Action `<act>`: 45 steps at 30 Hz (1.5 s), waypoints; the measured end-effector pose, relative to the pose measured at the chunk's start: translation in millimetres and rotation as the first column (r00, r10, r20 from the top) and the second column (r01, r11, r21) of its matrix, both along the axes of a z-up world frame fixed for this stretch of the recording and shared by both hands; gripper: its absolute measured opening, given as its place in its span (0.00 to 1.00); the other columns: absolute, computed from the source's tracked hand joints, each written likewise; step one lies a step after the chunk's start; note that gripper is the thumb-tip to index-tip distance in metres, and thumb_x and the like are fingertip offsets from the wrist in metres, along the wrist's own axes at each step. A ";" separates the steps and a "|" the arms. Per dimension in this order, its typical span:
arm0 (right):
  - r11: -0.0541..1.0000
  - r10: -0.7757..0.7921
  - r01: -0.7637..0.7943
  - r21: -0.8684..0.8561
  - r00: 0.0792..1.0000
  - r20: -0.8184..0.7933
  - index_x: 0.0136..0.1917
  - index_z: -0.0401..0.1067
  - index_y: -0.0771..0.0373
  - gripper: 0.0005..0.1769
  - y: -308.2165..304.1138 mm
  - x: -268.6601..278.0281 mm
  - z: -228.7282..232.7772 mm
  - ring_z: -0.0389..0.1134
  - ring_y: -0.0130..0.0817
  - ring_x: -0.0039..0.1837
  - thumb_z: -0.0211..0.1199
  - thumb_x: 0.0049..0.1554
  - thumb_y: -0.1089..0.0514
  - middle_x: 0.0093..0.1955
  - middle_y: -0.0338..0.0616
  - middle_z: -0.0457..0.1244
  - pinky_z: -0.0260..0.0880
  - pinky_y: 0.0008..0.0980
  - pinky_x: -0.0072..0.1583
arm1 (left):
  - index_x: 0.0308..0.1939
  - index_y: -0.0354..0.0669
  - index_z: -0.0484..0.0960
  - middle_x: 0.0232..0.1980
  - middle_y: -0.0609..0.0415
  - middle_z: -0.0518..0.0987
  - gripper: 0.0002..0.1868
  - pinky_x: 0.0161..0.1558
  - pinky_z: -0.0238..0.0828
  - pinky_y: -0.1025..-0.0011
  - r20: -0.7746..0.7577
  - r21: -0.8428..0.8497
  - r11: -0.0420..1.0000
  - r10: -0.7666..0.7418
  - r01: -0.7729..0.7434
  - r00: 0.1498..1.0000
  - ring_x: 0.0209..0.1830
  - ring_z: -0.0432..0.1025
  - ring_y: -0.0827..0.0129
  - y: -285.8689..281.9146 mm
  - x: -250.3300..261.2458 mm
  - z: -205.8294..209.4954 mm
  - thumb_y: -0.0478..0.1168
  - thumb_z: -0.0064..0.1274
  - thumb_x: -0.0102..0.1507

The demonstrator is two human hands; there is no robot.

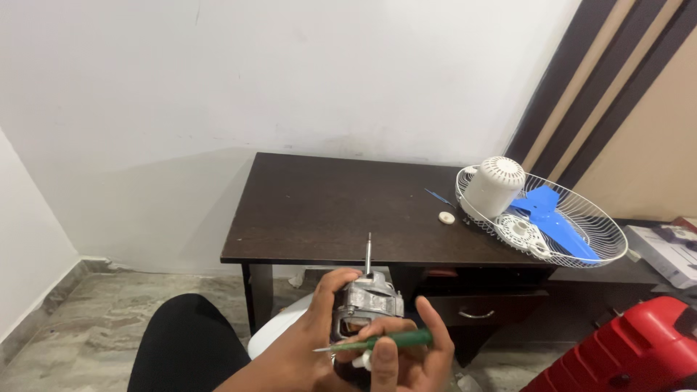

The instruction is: The person uses a screwdriver to remove screws from the motor housing of an electric fan. They detach the motor assembly from the fan stand and place the removed parts on the table.

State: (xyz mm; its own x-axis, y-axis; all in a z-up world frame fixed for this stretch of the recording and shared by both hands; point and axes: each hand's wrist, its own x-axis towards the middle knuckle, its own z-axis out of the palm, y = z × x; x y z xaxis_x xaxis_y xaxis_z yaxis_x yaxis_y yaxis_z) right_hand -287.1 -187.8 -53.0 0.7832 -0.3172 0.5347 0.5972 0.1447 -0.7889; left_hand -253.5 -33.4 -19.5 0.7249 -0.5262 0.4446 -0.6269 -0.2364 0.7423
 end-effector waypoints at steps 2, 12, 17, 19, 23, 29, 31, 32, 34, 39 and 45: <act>0.999 0.021 -0.023 -0.026 0.998 -0.054 0.76 0.48 0.64 0.39 -6.8 0.7 11.9 0.80 0.45 0.41 0.56 0.56 0.52 0.39 0.54 0.70 0.82 0.46 0.44 | 0.78 0.49 0.45 0.74 0.34 0.63 0.56 0.64 0.71 0.58 -0.024 -0.039 0.999 0.012 -0.013 1.000 0.70 0.70 0.46 -1.9 3.1 -0.8 0.39 0.62 0.51; 0.859 0.011 0.092 -0.504 0.980 0.197 0.79 0.48 0.61 0.35 -40.2 -9.8 40.3 0.81 0.37 0.51 0.55 0.62 0.57 0.48 0.49 0.74 0.80 0.39 0.53 | 0.73 0.46 0.49 0.65 0.41 0.67 0.64 0.59 0.71 0.55 0.018 -0.044 0.986 0.164 -0.163 0.986 0.63 0.71 0.48 -2.9 -4.7 1.0 0.52 0.74 0.42; 0.839 0.041 0.080 -0.539 0.977 0.209 0.77 0.53 0.61 0.34 -41.1 -2.6 39.5 0.80 0.37 0.51 0.59 0.61 0.56 0.47 0.49 0.75 0.80 0.40 0.53 | 0.76 0.46 0.45 0.65 0.44 0.71 0.64 0.63 0.72 0.57 -0.041 -0.072 0.993 0.088 -0.090 0.995 0.64 0.75 0.52 0.0 -3.4 -0.1 0.55 0.73 0.48; 0.832 0.029 0.065 -0.551 0.987 0.160 0.77 0.54 0.60 0.34 -40.7 -3.8 36.4 0.78 0.37 0.50 0.59 0.60 0.56 0.47 0.48 0.75 0.81 0.40 0.51 | 0.75 0.46 0.46 0.66 0.43 0.69 0.64 0.61 0.72 0.56 -0.029 -0.061 0.993 0.102 -0.103 0.994 0.64 0.73 0.51 1.0 -4.0 -3.6 0.53 0.74 0.47; 0.816 0.047 0.093 -0.570 0.973 0.227 0.76 0.55 0.60 0.32 -40.5 -1.4 38.0 0.79 0.37 0.51 0.59 0.61 0.55 0.46 0.47 0.75 0.79 0.42 0.55 | 0.76 0.44 0.45 0.67 0.40 0.68 0.63 0.64 0.74 0.57 0.052 -0.123 0.991 0.051 -0.045 0.997 0.65 0.74 0.50 -0.2 0.4 -7.0 0.54 0.74 0.51; 0.814 0.041 0.095 -0.573 0.975 0.219 0.75 0.57 0.59 0.32 -38.1 -1.4 40.6 0.80 0.38 0.51 0.61 0.60 0.55 0.46 0.47 0.75 0.79 0.42 0.54 | 0.76 0.47 0.43 0.64 0.41 0.74 0.63 0.62 0.73 0.56 -0.096 -0.056 0.998 0.034 -0.040 0.995 0.63 0.76 0.50 1.0 2.3 -10.6 0.56 0.72 0.50; 0.802 0.009 0.121 -0.585 0.977 0.214 0.75 0.59 0.57 0.32 -36.5 -1.3 39.8 0.78 0.38 0.50 0.61 0.59 0.54 0.46 0.46 0.76 0.80 0.41 0.53 | 0.76 0.49 0.42 0.63 0.40 0.73 0.64 0.62 0.71 0.55 -0.111 0.032 0.996 0.089 -0.086 0.990 0.63 0.74 0.49 1.3 3.5 -10.1 0.56 0.73 0.49; 0.795 0.012 0.127 -0.593 0.974 0.226 0.75 0.59 0.57 0.32 -37.6 0.3 40.5 0.78 0.37 0.50 0.61 0.59 0.54 0.46 0.46 0.76 0.80 0.40 0.53 | 0.76 0.48 0.42 0.64 0.39 0.72 0.64 0.62 0.72 0.55 -0.097 0.032 0.996 0.089 -0.087 0.991 0.63 0.74 0.48 0.4 4.9 -9.3 0.56 0.73 0.49; 0.784 0.020 0.131 -0.607 0.972 0.236 0.75 0.59 0.56 0.32 -41.0 0.0 40.6 0.78 0.37 0.50 0.62 0.59 0.53 0.47 0.45 0.76 0.81 0.39 0.52 | 0.76 0.48 0.42 0.65 0.38 0.71 0.64 0.61 0.72 0.54 -0.083 0.035 0.995 0.093 -0.090 0.992 0.64 0.73 0.46 -0.7 3.0 -10.1 0.57 0.72 0.50; 0.813 0.031 0.103 -0.573 0.975 0.219 0.75 0.58 0.56 0.34 -44.6 0.2 38.5 0.78 0.37 0.50 0.63 0.59 0.54 0.46 0.46 0.75 0.81 0.40 0.51 | 0.75 0.47 0.44 0.65 0.39 0.72 0.63 0.62 0.71 0.55 -0.098 0.012 0.995 0.097 -0.096 0.990 0.64 0.73 0.47 0.0 4.0 -12.2 0.57 0.72 0.49; 0.826 0.032 0.067 -0.560 0.986 0.166 0.76 0.58 0.56 0.34 -43.9 -1.3 37.3 0.78 0.37 0.50 0.63 0.58 0.55 0.46 0.46 0.75 0.81 0.40 0.51 | 0.76 0.47 0.45 0.66 0.40 0.72 0.61 0.65 0.71 0.55 -0.068 0.004 0.995 0.102 -0.102 0.993 0.66 0.73 0.48 -0.1 5.3 -16.0 0.58 0.71 0.52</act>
